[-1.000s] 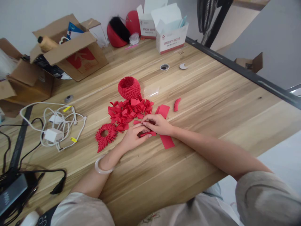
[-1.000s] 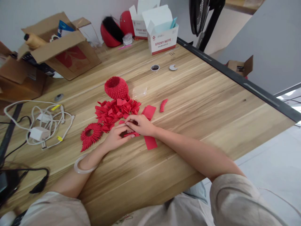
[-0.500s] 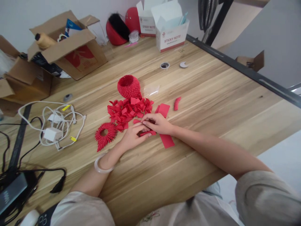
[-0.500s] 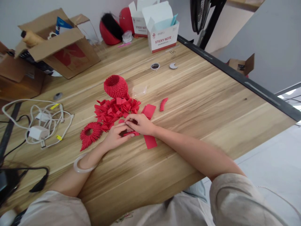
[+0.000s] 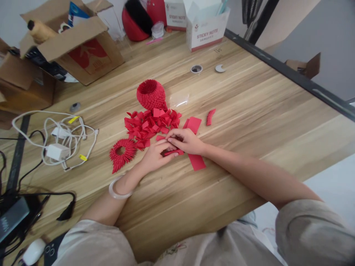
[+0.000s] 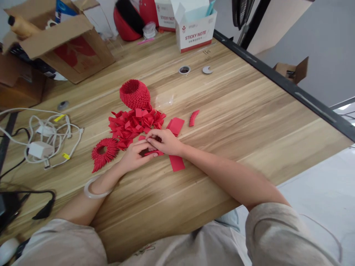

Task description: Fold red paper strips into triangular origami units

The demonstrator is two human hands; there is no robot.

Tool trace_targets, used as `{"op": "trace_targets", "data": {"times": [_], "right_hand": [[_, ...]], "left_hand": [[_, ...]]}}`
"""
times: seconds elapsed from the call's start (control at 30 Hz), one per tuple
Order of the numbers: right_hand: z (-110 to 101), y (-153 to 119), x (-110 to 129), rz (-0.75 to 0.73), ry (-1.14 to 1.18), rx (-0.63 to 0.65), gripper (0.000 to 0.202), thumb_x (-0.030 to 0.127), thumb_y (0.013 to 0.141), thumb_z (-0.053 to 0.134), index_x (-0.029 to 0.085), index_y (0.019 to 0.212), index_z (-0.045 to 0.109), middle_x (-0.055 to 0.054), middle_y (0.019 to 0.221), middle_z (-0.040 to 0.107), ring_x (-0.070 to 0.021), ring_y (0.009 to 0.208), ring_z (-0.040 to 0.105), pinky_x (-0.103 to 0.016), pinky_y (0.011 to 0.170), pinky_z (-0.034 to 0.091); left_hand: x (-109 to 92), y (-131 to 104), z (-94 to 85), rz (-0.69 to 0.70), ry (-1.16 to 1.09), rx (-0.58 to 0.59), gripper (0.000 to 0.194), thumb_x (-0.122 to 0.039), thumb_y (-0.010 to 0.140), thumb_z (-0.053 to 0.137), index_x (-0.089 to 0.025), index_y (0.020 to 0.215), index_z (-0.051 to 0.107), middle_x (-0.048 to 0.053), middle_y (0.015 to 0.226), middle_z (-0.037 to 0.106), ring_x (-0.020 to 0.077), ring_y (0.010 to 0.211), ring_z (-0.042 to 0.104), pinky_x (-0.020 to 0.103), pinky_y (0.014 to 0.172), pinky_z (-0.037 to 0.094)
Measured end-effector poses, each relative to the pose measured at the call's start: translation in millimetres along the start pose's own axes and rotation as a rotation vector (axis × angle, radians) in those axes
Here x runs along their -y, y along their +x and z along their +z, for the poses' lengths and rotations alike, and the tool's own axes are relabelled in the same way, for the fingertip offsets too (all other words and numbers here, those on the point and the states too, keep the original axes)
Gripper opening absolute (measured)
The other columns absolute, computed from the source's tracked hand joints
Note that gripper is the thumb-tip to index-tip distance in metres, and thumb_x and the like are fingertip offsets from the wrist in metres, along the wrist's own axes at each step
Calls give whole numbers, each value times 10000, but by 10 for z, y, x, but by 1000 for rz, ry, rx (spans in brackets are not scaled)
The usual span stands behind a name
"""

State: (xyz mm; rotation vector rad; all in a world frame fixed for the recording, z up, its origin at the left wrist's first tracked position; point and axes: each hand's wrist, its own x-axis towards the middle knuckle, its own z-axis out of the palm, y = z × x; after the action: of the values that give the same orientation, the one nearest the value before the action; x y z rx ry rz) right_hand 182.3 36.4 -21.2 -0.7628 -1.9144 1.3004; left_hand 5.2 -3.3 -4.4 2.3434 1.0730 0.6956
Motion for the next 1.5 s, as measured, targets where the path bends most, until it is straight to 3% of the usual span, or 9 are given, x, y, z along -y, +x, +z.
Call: {"op": "trace_targets", "data": {"times": [1.5], "right_hand": [[-5, 0, 21, -9, -15, -2, 164, 223, 838, 500, 114, 893, 610, -11, 695, 602, -72, 603, 505, -183, 592, 404]], "left_hand": [[10, -1, 6, 8, 1, -14, 177, -319, 849, 642, -149, 806, 662, 26, 761, 656, 112, 662, 605, 215, 631, 498]]}}
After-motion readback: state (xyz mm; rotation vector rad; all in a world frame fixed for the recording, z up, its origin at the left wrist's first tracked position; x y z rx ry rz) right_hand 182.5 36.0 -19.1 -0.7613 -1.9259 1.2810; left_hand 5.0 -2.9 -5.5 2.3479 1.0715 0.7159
